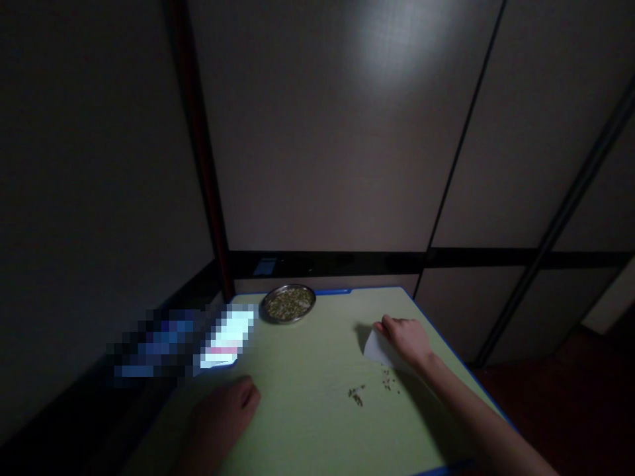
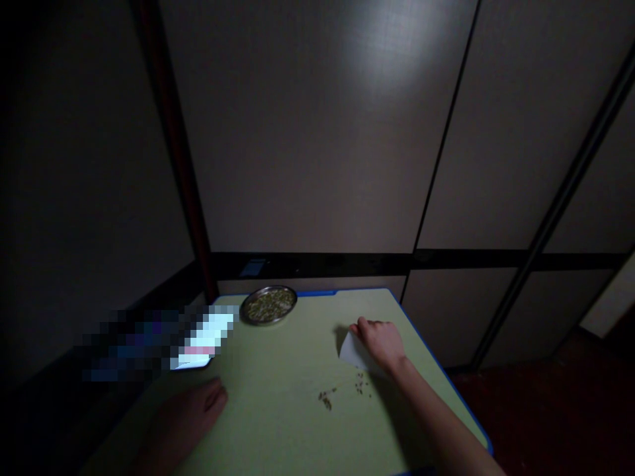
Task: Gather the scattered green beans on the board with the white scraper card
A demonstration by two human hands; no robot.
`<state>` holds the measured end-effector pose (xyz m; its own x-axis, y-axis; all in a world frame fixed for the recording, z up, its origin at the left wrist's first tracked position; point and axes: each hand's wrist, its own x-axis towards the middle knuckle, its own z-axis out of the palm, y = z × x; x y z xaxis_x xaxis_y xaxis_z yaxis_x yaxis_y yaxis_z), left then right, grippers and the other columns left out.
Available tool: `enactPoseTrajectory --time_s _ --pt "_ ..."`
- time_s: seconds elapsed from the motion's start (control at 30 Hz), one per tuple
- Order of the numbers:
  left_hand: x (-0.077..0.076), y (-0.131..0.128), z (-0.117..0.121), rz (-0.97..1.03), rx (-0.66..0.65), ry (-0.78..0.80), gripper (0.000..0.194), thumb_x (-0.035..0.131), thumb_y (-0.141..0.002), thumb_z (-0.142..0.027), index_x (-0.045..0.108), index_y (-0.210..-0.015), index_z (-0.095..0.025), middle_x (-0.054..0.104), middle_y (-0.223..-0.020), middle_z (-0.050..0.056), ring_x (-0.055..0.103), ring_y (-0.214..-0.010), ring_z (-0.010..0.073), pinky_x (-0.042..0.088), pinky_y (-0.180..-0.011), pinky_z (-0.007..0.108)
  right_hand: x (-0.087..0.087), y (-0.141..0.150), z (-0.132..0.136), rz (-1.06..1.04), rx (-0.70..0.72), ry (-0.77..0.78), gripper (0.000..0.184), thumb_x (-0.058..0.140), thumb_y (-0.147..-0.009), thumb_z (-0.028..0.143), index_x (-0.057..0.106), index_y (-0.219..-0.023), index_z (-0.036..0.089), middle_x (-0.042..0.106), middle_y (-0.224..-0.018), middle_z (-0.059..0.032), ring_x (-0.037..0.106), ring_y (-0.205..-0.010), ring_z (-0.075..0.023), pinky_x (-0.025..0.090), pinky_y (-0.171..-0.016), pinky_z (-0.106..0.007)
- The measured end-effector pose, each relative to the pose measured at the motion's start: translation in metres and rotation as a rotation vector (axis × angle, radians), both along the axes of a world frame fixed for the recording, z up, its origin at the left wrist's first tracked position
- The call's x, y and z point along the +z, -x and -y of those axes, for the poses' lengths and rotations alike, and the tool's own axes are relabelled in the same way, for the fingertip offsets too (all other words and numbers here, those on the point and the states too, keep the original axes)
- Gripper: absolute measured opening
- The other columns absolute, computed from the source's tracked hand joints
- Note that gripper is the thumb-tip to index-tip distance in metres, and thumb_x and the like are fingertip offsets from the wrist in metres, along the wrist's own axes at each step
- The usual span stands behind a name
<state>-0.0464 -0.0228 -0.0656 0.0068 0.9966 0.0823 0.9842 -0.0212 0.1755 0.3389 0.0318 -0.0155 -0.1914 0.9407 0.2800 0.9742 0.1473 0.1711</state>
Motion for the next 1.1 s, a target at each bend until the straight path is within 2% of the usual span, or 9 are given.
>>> enactPoseTrajectory --time_s 0.3,0.47,0.63,0.77,0.87,1.0,1.1 --pt "0.007 -0.003 0.001 -0.004 0.028 0.040 0.027 0.036 -0.086 -0.032 0.055 -0.069 -0.021 0.061 -0.064 -0.001 0.053 -0.061 0.0132 0.024 -0.057 0.025 0.001 0.003 0.006 -0.021 0.047 0.012 0.047 0.021 -0.099 0.048 0.058 -0.092 0.021 0.072 -0.085 -0.0073 0.067 -0.073 -0.0197 0.037 -0.062 -0.027" --pt "0.006 -0.002 0.002 0.013 -0.005 0.031 0.028 0.036 -0.087 -0.033 0.054 -0.069 -0.021 0.062 -0.065 0.000 0.053 -0.061 0.0137 0.026 -0.058 0.026 0.008 0.002 0.011 -0.034 0.042 0.020 0.045 0.023 -0.098 0.049 0.058 -0.092 0.022 0.072 -0.084 -0.0060 0.067 -0.073 -0.0194 0.037 -0.063 -0.026" --pt "0.003 -0.001 -0.001 -0.009 0.001 0.033 0.029 0.033 -0.087 -0.032 0.055 -0.070 -0.022 0.065 -0.070 0.002 0.057 -0.064 0.0157 0.027 -0.058 0.027 0.030 -0.008 0.005 -0.123 -0.138 -0.044 0.043 0.022 -0.098 0.049 0.057 -0.097 0.022 0.071 -0.091 -0.0075 0.067 -0.080 -0.0217 0.038 -0.065 -0.027" --pt "0.005 -0.002 0.000 -0.013 0.014 0.053 0.029 0.033 -0.087 -0.032 0.055 -0.071 -0.022 0.065 -0.072 0.002 0.058 -0.066 0.0166 0.029 -0.059 0.027 0.043 -0.008 -0.006 -0.270 -0.267 0.021 0.037 0.025 -0.099 0.041 0.053 -0.107 0.019 0.070 -0.096 -0.0121 0.066 -0.086 -0.0243 0.040 -0.069 -0.029" --pt "0.006 -0.001 0.000 -0.006 -0.003 0.062 0.031 0.031 -0.088 -0.033 0.055 -0.072 -0.022 0.066 -0.072 0.002 0.059 -0.066 0.0164 0.029 -0.059 0.027 0.041 0.002 -0.017 -0.327 -0.250 0.063 0.033 0.026 -0.099 0.032 0.051 -0.110 0.015 0.069 -0.099 -0.0146 0.065 -0.092 -0.0236 0.041 -0.072 -0.028" --pt "0.007 -0.001 -0.001 -0.024 -0.009 0.073 0.032 0.029 -0.088 -0.032 0.055 -0.072 -0.023 0.066 -0.073 0.002 0.060 -0.067 0.0169 0.029 -0.059 0.028 0.032 0.021 -0.031 -0.354 -0.228 0.114 0.023 0.038 -0.093 0.020 0.051 -0.110 0.012 0.068 -0.100 -0.0164 0.065 -0.094 -0.0223 0.042 -0.074 -0.027" --pt "0.011 -0.002 0.001 -0.028 0.006 0.091 0.033 0.028 -0.089 -0.032 0.056 -0.073 -0.022 0.067 -0.075 0.003 0.060 -0.069 0.0173 0.030 -0.060 0.028 0.023 0.032 -0.039 -0.371 -0.268 0.142 0.025 0.043 -0.089 0.013 0.051 -0.112 0.012 0.068 -0.100 -0.0167 0.065 -0.094 -0.0224 0.044 -0.075 -0.028"
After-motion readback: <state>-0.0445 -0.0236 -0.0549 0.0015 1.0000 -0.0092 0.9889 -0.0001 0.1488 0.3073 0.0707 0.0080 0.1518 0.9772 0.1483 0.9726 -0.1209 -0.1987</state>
